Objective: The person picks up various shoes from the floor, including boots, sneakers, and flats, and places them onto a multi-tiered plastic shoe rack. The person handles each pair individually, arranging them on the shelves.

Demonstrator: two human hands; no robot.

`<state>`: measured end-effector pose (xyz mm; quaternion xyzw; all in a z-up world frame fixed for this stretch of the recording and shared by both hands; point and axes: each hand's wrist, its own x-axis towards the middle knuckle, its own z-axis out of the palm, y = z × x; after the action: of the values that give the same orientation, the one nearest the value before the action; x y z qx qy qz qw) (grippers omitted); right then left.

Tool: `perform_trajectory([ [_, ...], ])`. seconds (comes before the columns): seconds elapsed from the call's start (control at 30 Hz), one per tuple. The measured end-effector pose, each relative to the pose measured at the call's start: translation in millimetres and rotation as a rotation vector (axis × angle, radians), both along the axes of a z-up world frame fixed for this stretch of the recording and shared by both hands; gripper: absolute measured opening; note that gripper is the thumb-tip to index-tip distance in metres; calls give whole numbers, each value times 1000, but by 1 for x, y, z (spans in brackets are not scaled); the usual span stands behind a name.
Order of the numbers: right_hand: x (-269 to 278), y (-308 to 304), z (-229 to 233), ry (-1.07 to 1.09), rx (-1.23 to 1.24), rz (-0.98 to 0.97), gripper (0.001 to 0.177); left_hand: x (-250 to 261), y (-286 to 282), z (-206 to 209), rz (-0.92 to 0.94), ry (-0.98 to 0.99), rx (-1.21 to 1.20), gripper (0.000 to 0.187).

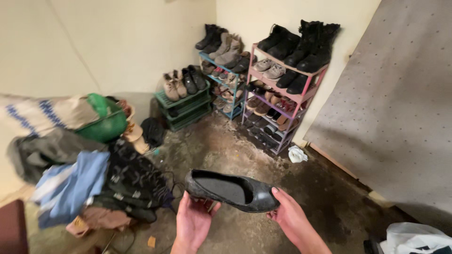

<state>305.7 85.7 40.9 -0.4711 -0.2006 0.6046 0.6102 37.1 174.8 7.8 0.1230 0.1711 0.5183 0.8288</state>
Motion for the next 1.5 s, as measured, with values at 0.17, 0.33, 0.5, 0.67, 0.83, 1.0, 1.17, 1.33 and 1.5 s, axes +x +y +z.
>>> perform_trajectory([
  [0.17,23,77,-11,28,-78,-78,26,30,85,2,-27,24,2,40],
  [0.33,66,163,-30,43,-67,-77,26,72,171,-8,-47,63,17,44],
  [0.5,114,267,-40,48,-93,-32,28,120,267,-15,0,95,0,46],
  [0.67,159,366,-23,-25,-174,102,29,162,358,-1,46,72,15,48],
  [0.83,185,456,-7,-84,-55,256,34,186,425,10,167,118,-36,48],
  [1.0,175,543,-14,-90,-80,286,35,181,493,6,205,54,-15,50],
  [1.17,145,626,-47,-86,-100,267,41,163,573,-27,228,82,-59,48],
  [1.33,110,717,-70,-117,-234,217,44,138,672,-47,213,182,-140,62],
  [1.5,84,806,-127,-137,-212,211,46,102,759,-83,142,308,-155,80],
])
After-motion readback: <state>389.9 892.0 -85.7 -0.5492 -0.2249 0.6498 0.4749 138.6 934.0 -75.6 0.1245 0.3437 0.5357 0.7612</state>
